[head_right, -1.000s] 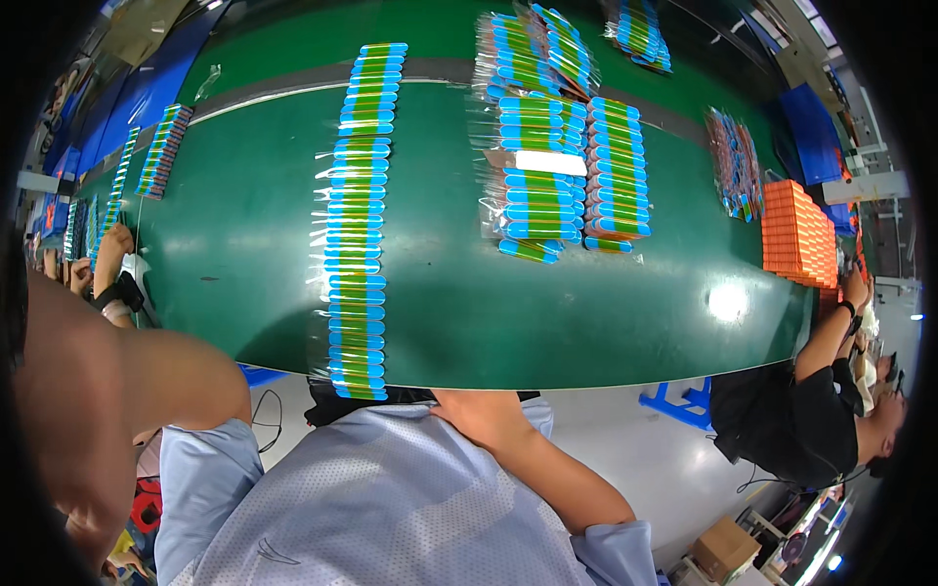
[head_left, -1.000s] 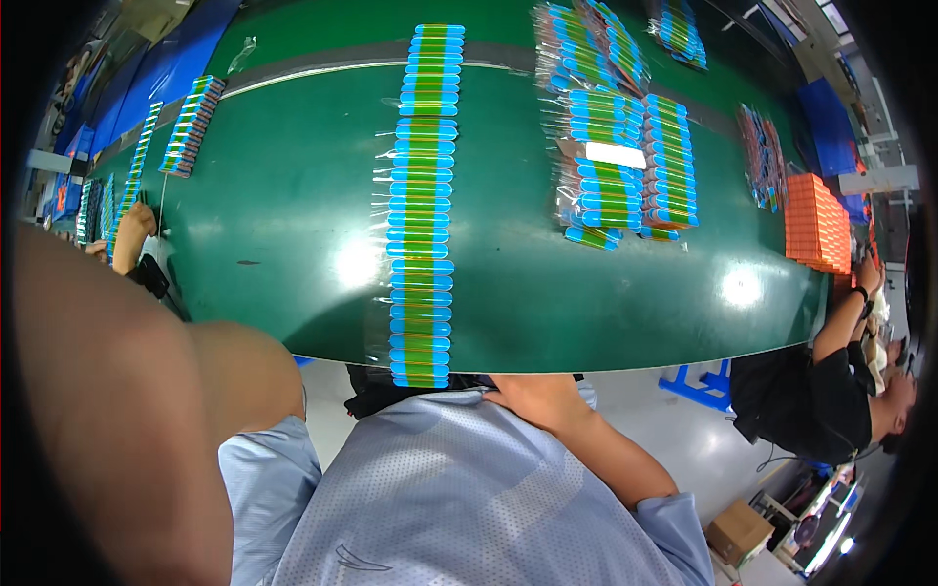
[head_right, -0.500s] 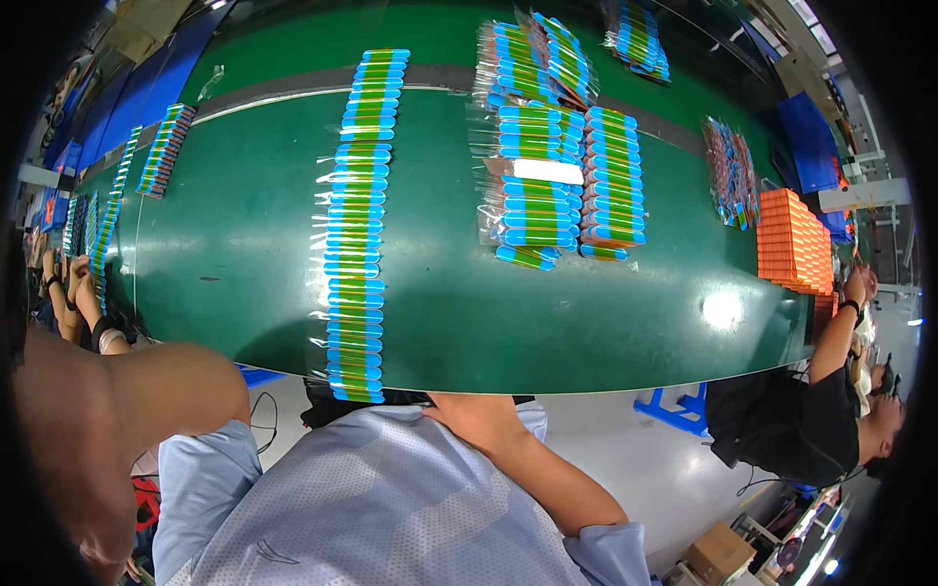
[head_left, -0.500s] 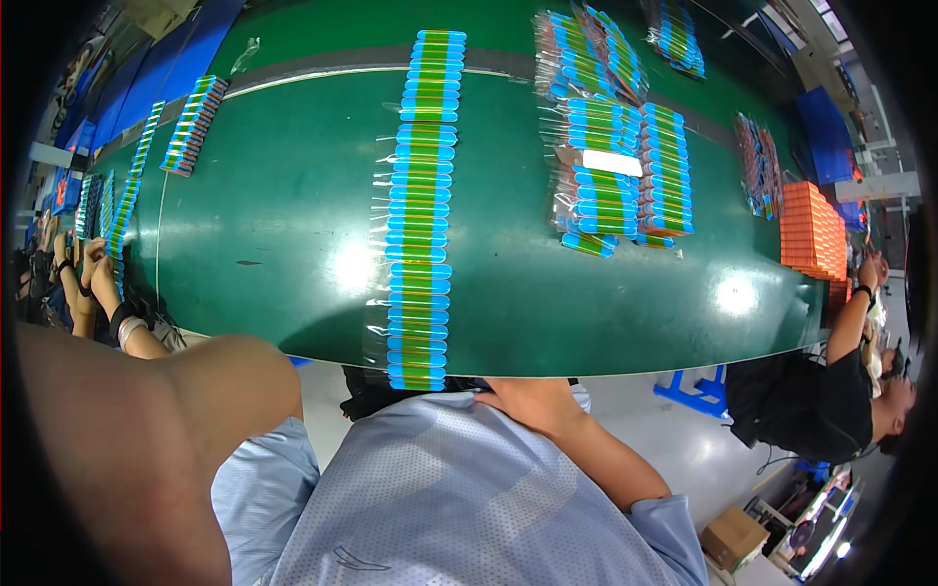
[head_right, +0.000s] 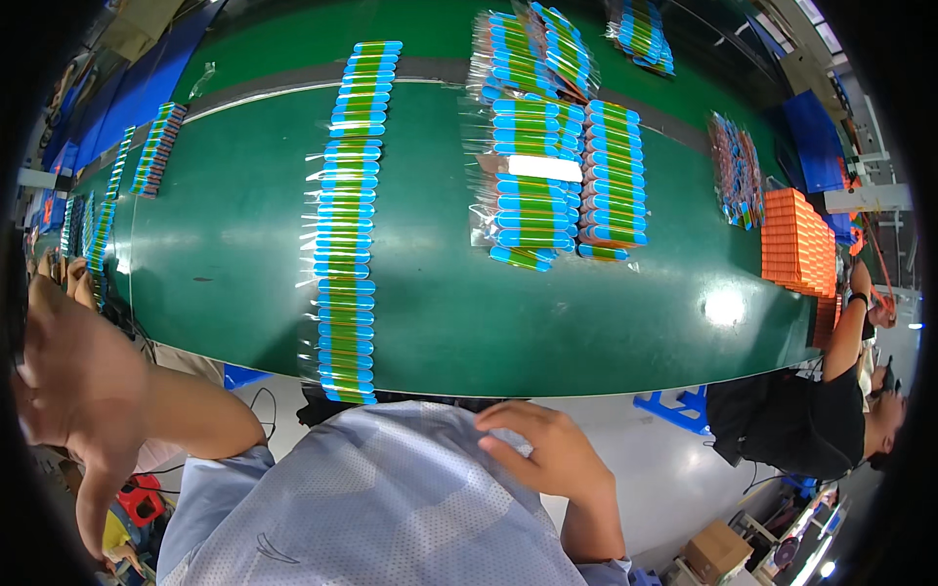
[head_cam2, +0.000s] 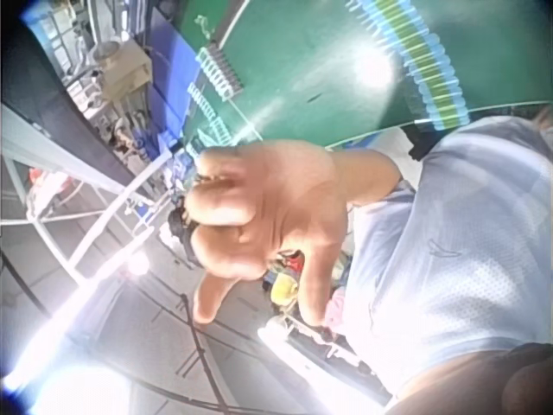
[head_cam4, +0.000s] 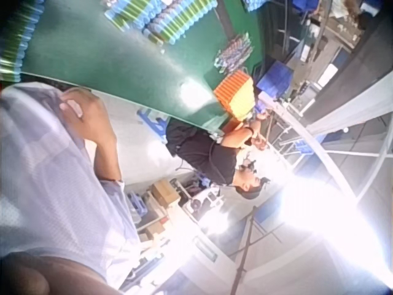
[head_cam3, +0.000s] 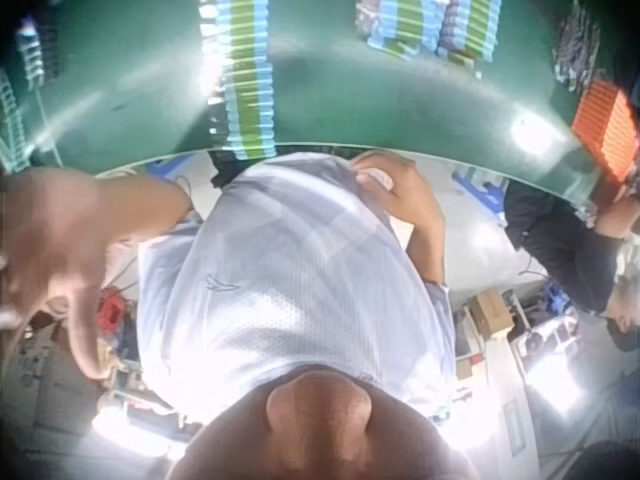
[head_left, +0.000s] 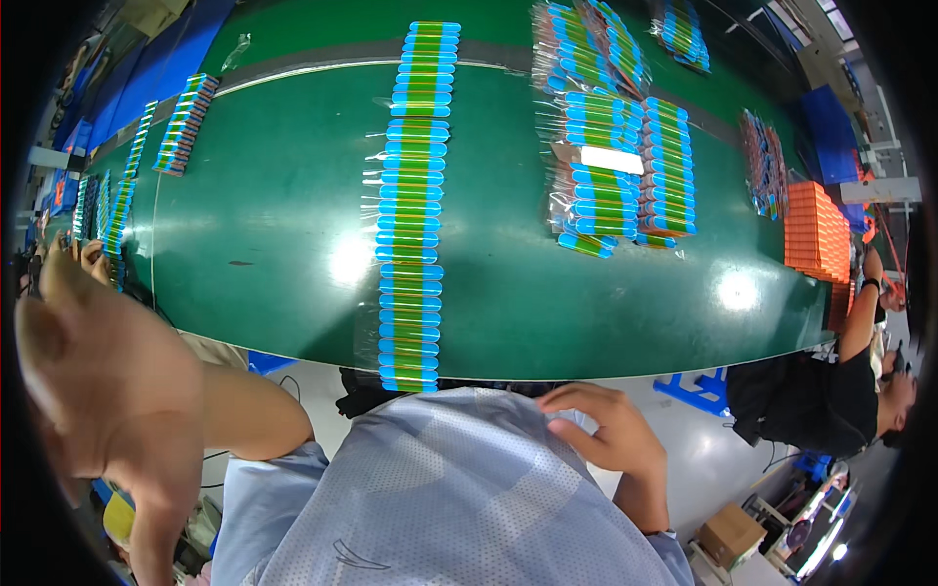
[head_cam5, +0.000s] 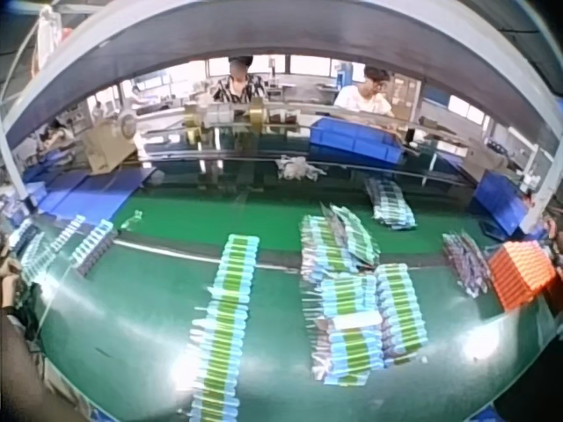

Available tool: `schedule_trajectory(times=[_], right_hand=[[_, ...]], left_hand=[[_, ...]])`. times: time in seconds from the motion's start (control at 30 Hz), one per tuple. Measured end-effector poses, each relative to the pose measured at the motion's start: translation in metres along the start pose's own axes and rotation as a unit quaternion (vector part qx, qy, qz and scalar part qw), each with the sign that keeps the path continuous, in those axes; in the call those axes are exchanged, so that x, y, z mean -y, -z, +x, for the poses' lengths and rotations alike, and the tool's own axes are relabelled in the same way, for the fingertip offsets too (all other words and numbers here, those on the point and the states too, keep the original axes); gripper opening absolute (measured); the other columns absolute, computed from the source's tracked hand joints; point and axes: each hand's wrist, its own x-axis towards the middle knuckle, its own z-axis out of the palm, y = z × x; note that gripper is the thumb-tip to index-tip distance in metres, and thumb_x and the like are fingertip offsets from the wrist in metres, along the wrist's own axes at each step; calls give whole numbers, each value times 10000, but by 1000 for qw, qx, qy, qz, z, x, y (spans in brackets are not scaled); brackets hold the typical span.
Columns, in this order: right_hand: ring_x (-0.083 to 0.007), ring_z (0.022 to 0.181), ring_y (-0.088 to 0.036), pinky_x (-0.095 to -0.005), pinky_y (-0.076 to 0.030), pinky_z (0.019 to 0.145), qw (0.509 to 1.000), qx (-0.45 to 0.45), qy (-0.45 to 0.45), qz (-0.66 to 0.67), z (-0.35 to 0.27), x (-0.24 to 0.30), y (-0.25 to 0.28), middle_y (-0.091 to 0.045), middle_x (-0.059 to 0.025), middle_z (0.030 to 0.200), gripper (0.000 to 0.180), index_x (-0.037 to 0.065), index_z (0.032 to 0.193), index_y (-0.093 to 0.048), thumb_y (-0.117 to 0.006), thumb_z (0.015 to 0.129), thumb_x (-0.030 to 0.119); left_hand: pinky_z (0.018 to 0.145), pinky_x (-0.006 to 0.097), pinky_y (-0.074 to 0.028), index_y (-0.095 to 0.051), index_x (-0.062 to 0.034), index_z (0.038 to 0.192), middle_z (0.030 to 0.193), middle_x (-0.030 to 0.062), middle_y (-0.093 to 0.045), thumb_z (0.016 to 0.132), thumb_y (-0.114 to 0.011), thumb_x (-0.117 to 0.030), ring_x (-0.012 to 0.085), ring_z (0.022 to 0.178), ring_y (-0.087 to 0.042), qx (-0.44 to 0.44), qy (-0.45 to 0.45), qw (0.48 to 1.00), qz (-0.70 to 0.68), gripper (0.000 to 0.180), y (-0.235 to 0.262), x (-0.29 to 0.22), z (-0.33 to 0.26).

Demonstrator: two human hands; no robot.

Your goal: The person assembles and organizes small plastic components by hand on a production line.

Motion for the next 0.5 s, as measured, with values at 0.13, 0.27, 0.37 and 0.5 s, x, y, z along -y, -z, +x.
schedule_trajectory(times=[0.13, 0.27, 0.37, 0.5], right_hand=[[-215, 601, -595, -315, -443, 546, 994, -102, -9, 28, -3, -12, 14, -632, -85, 709, 176, 26, 766, -618, -762, 860, 61], [-160, 497, -452, -299, -308, 460, 979, -199, 18, -36, 2, -21, 16, -503, -51, 595, 322, 51, 658, -503, -782, 817, 29], [-180, 483, -450, -313, -303, 450, 981, -187, 24, -54, 9, -19, 13, -483, -44, 569, 351, 69, 628, -483, -791, 790, 22], [-197, 468, -438, -321, -289, 444, 977, -184, 68, -86, 17, -27, 6, -455, -41, 545, 383, 84, 598, -457, -794, 769, 21]], left_hand=[[1001, 491, -326, -553, -134, 1418, 1201, 152, -638, 930, -489, -640, 327, 1099, -534, 53, 15, 977, -206, 706, 12, 28, -34], [858, 427, -328, -636, -93, 1157, 952, 65, -616, 952, -532, -522, 192, 890, -508, -4, 197, 975, -107, 487, -2, 36, -61], [768, 357, -361, -634, -29, 1058, 926, 85, -627, 960, -552, -435, 181, 830, -541, -15, 287, 958, 1, 426, -10, 40, -80], [762, 362, -444, -647, 18, 1080, 906, 116, -633, 891, -710, -298, 220, 820, -579, 220, 604, 752, 145, 373, -28, 34, -66]])
